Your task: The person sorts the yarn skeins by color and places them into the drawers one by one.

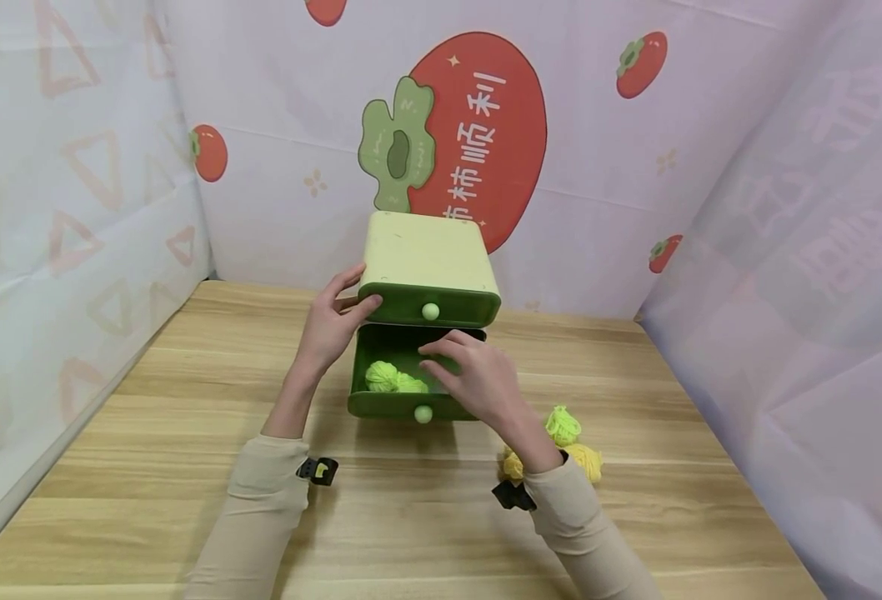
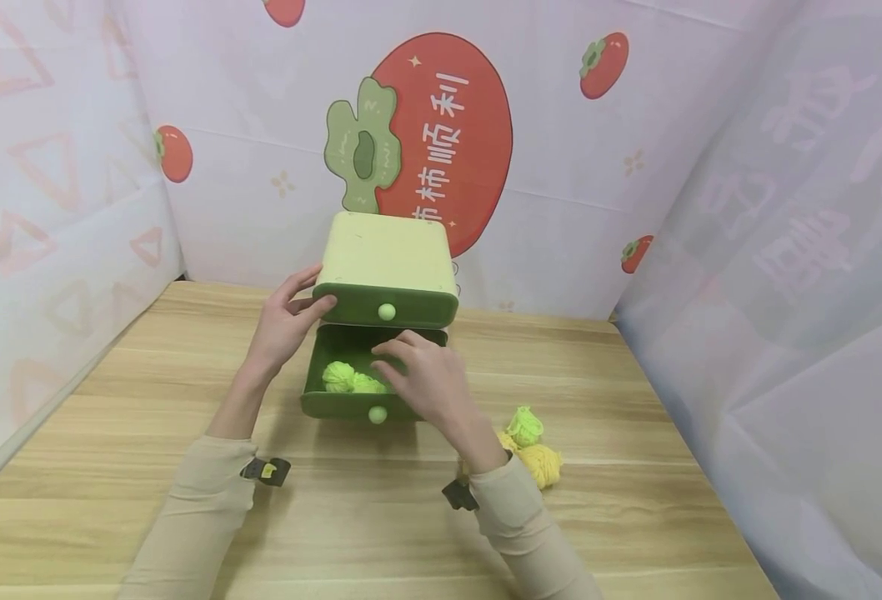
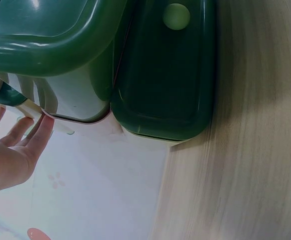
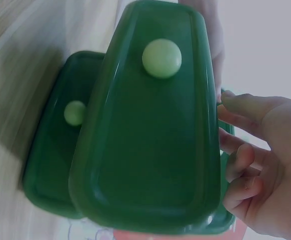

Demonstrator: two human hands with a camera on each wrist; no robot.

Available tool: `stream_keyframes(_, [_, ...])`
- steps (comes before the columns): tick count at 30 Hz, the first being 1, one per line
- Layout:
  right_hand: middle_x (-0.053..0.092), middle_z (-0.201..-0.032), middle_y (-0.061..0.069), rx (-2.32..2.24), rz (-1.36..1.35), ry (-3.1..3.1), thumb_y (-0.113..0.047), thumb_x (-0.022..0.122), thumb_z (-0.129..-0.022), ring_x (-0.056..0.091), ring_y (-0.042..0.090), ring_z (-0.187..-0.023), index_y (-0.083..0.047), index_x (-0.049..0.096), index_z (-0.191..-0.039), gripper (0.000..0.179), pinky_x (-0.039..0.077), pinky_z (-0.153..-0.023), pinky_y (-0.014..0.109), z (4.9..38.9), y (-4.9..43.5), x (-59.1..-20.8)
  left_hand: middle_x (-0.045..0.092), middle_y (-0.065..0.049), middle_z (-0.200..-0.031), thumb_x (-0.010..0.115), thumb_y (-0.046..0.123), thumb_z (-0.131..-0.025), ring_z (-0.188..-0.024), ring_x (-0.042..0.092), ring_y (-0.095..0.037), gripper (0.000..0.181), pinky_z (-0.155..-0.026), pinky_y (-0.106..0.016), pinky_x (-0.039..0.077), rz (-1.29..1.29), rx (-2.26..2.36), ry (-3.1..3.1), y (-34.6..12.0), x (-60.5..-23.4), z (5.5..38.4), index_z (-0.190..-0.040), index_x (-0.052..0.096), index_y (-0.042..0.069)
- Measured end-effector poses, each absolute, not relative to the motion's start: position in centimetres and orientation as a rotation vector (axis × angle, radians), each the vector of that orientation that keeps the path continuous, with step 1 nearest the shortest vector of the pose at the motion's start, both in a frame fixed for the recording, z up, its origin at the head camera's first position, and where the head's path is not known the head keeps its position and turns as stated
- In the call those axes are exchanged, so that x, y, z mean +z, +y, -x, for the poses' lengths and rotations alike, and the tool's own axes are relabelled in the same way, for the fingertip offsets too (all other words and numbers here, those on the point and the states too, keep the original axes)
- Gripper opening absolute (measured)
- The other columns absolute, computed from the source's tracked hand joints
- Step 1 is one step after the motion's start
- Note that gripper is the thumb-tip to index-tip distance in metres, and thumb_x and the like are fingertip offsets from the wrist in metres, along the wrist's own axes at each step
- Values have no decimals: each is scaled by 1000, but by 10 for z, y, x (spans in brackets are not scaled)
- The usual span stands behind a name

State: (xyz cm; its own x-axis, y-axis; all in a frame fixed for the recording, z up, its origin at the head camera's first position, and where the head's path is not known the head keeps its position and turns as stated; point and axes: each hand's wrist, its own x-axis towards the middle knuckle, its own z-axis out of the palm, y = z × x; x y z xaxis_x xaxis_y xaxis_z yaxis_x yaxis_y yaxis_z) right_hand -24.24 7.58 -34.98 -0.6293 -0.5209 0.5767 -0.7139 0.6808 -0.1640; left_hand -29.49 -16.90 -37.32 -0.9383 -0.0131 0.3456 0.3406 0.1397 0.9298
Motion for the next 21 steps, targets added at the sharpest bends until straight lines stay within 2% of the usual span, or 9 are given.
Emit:
stream_keyframes(8, [71, -94, -3, 552, -898, -2449, -26, 76, -89, 59, 9, -60, -19, 78, -105, 17, 36, -46, 19, 243, 95, -349, 39, -12, -155, 69, 25, -95, -128, 55, -37, 63, -84, -21, 56, 306, -1906, -2173, -169, -360, 286, -152, 42, 20])
stream_keyframes(15, [72, -94, -3, 528, -854, -2490, -27, 76, -89, 50, 7, -54, -18, 78, -106, 19, 32, -44, 20, 244, 112, -353, 39, -15, -155, 67, 19, -97, -129, 55, -39, 62, -88, -25, 56, 294, -1891, -2198, -165, -345, 271, -153, 40, 12])
stream_keyframes(21, [73, -94, -1, 553, -825, -2456, -24, 78, -87, 64, 14, -65, -15, 78, -103, 18, 40, -48, 23, 246, 127, -359, 39, -14, -155, 67, 21, -97, -129, 55, -38, 62, -88, -26, 56, 292, -1902, -2199, -165, -344, 271, -152, 41, 13])
